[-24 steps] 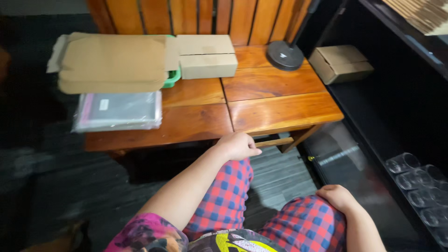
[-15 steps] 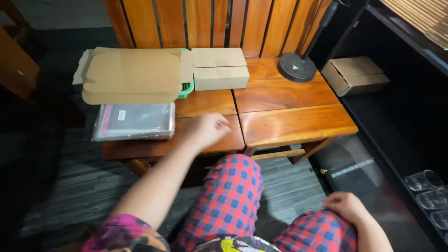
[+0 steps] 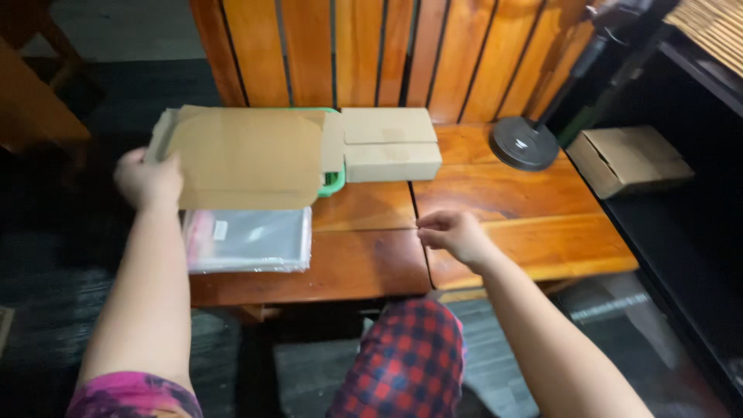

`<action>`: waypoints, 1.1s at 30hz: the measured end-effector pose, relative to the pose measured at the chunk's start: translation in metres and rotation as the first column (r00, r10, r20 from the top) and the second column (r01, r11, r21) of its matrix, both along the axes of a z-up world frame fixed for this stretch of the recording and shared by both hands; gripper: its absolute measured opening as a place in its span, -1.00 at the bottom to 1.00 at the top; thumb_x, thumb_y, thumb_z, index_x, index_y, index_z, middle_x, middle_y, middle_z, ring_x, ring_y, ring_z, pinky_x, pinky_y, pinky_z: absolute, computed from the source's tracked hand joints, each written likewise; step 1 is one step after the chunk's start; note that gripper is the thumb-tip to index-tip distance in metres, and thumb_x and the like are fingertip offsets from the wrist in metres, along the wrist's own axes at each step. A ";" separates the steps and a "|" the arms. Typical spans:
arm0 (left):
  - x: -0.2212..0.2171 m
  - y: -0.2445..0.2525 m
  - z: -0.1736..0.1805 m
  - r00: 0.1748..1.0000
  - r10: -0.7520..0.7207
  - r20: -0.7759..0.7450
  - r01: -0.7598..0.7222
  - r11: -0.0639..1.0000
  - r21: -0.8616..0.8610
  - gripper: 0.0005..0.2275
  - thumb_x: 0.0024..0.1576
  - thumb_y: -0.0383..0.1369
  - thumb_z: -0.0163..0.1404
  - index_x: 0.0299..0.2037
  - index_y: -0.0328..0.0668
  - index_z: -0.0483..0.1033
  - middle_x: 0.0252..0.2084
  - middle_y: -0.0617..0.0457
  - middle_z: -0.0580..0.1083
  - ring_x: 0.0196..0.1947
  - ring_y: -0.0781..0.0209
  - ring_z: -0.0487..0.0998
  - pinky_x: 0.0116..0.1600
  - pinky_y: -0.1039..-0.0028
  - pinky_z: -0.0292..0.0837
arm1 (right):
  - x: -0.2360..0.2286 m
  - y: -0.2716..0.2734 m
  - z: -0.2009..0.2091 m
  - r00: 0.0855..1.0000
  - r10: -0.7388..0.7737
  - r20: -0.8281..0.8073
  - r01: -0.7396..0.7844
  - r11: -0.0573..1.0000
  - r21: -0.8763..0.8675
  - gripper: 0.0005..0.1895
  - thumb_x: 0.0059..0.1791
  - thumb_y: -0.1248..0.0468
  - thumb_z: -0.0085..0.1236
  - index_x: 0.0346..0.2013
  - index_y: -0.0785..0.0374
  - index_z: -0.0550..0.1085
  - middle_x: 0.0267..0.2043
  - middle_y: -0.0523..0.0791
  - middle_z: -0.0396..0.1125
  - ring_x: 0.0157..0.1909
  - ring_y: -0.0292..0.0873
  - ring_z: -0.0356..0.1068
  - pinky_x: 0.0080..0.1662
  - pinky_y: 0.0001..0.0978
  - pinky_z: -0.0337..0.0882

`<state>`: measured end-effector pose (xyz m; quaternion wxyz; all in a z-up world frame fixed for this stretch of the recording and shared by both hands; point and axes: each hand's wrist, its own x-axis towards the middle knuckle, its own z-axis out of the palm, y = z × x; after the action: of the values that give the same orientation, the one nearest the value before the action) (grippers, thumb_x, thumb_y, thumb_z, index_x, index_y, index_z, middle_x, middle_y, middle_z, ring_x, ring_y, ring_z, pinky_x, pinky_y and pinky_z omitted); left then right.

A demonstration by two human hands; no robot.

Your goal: The person picks up flat cardboard pieces from a wooden table, separates them, and stacks them on a nearby shelf. The person repeats this process multiple times, moving the cardboard pieces from the table to the shelf.

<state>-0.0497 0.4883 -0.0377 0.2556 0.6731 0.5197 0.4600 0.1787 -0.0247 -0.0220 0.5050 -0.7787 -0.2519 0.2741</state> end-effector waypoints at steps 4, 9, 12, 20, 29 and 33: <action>-0.024 0.037 -0.036 0.961 0.127 0.246 0.004 0.883 -0.469 -0.46 -0.02 -0.13 0.38 0.08 -0.30 0.56 0.15 0.00 0.57 0.05 0.25 0.65 -0.02 0.41 0.63 | -0.002 0.076 -0.006 0.989 -0.021 -0.144 0.035 0.995 0.095 -0.63 -0.07 0.29 0.32 -0.01 0.40 0.58 -0.25 0.02 0.53 -0.21 -0.16 0.55 -0.13 -0.41 0.56; -0.031 0.049 -0.059 0.822 0.013 0.569 0.453 0.590 -0.668 -0.78 0.19 -0.10 0.18 -0.05 0.12 0.58 -0.04 0.24 0.64 -0.18 0.42 0.67 -0.20 0.58 0.55 | -0.011 0.148 -0.008 0.878 -0.058 -0.474 0.183 0.958 0.222 -0.48 -0.04 0.39 0.17 0.22 0.53 0.42 -0.01 0.18 0.48 -0.06 -0.02 0.53 0.06 -0.40 0.57; -0.024 0.040 -0.044 0.816 0.076 0.573 0.442 0.557 -0.703 -0.83 0.08 -0.09 0.26 -0.20 0.24 0.61 -0.13 0.32 0.66 -0.22 0.47 0.68 -0.19 0.64 0.57 | -0.013 0.186 -0.013 0.846 -0.046 -0.532 0.211 0.944 0.253 -0.39 -0.04 0.36 0.17 0.30 0.51 0.37 -0.12 0.10 0.42 -0.24 -0.07 0.47 -0.20 -0.51 0.48; -0.014 0.040 -0.034 0.859 -0.098 0.502 0.460 0.576 -0.675 -0.52 0.01 -0.01 0.41 -0.04 -0.12 0.55 -0.14 -0.02 0.58 -0.22 0.14 0.70 -0.21 0.58 0.58 | -0.009 0.246 -0.031 0.849 0.042 -0.527 0.050 0.986 0.158 -0.47 0.08 0.12 0.16 0.23 0.42 0.35 -0.36 0.09 0.50 -0.55 -0.19 0.49 -0.44 -0.43 0.59; -0.011 0.016 0.007 0.928 -0.182 0.326 0.360 0.669 -0.650 -0.37 0.06 -0.05 0.39 0.24 -0.19 0.44 0.26 -0.18 0.37 0.30 -0.15 0.38 0.25 -0.14 0.28 | -0.004 0.262 -0.031 0.897 0.009 -0.442 0.003 1.000 0.026 -0.78 -0.01 0.23 0.29 -0.26 0.32 0.46 -0.60 -0.11 0.36 -0.69 -0.32 0.32 -0.54 -0.54 0.43; -0.006 0.034 -0.008 0.937 -0.187 0.296 0.340 0.683 -0.646 -0.28 0.02 -0.03 0.41 0.32 -0.13 0.38 0.33 -0.17 0.28 0.38 -0.13 0.25 0.29 -0.33 0.08 | -0.008 0.258 -0.029 0.881 -0.021 -0.473 0.063 0.995 0.073 -0.81 0.02 0.24 0.28 -0.30 0.29 0.47 -0.61 -0.15 0.29 -0.71 -0.35 0.27 -0.56 -0.52 0.40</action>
<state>-0.0562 0.5226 -0.0460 0.6027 0.5466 0.5204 0.2593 0.1705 0.2332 -0.0510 0.5902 -0.6714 -0.1162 0.4328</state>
